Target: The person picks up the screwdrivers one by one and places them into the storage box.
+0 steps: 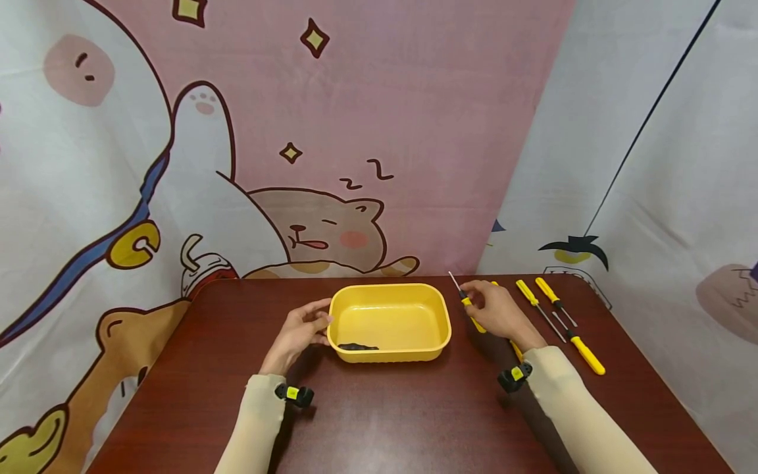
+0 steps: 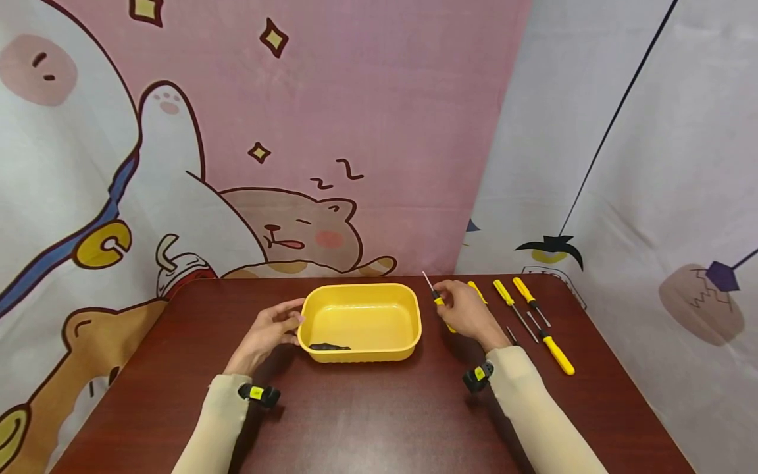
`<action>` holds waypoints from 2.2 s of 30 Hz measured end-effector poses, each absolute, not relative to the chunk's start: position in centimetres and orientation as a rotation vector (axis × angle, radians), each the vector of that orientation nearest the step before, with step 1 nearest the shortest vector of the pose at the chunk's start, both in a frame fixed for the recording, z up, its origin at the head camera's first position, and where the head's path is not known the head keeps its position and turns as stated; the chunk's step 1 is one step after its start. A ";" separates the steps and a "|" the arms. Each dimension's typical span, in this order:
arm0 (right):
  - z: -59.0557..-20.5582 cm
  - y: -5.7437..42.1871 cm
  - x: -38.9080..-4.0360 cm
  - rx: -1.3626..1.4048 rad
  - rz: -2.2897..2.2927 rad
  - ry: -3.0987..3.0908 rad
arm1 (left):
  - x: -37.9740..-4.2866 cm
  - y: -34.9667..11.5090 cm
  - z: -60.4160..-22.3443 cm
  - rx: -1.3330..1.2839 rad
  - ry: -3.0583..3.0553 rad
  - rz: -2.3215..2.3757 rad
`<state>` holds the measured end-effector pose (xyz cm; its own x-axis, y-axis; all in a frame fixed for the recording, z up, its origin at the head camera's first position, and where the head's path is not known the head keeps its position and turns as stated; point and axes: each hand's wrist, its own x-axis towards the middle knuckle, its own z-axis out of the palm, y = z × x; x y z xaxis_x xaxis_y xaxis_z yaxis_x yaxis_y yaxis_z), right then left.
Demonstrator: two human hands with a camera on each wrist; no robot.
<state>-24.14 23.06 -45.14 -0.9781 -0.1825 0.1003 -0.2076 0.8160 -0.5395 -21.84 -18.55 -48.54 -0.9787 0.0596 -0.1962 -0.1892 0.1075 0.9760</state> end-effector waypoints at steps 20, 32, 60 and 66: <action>-43.8 21.3 -24.0 0.389 0.899 -2.950 | -22.0 -18.6 -48.5 -0.139 2.191 1.970; -42.8 20.0 -23.8 0.405 0.886 -2.974 | -22.0 -18.6 -48.6 -0.131 2.193 1.964; -40.8 17.2 -23.8 0.667 0.793 -2.965 | -22.2 -18.7 -48.8 -0.117 2.177 1.992; -40.7 16.6 -24.0 0.733 0.762 -2.957 | -22.1 -18.7 -48.7 -0.129 2.166 1.995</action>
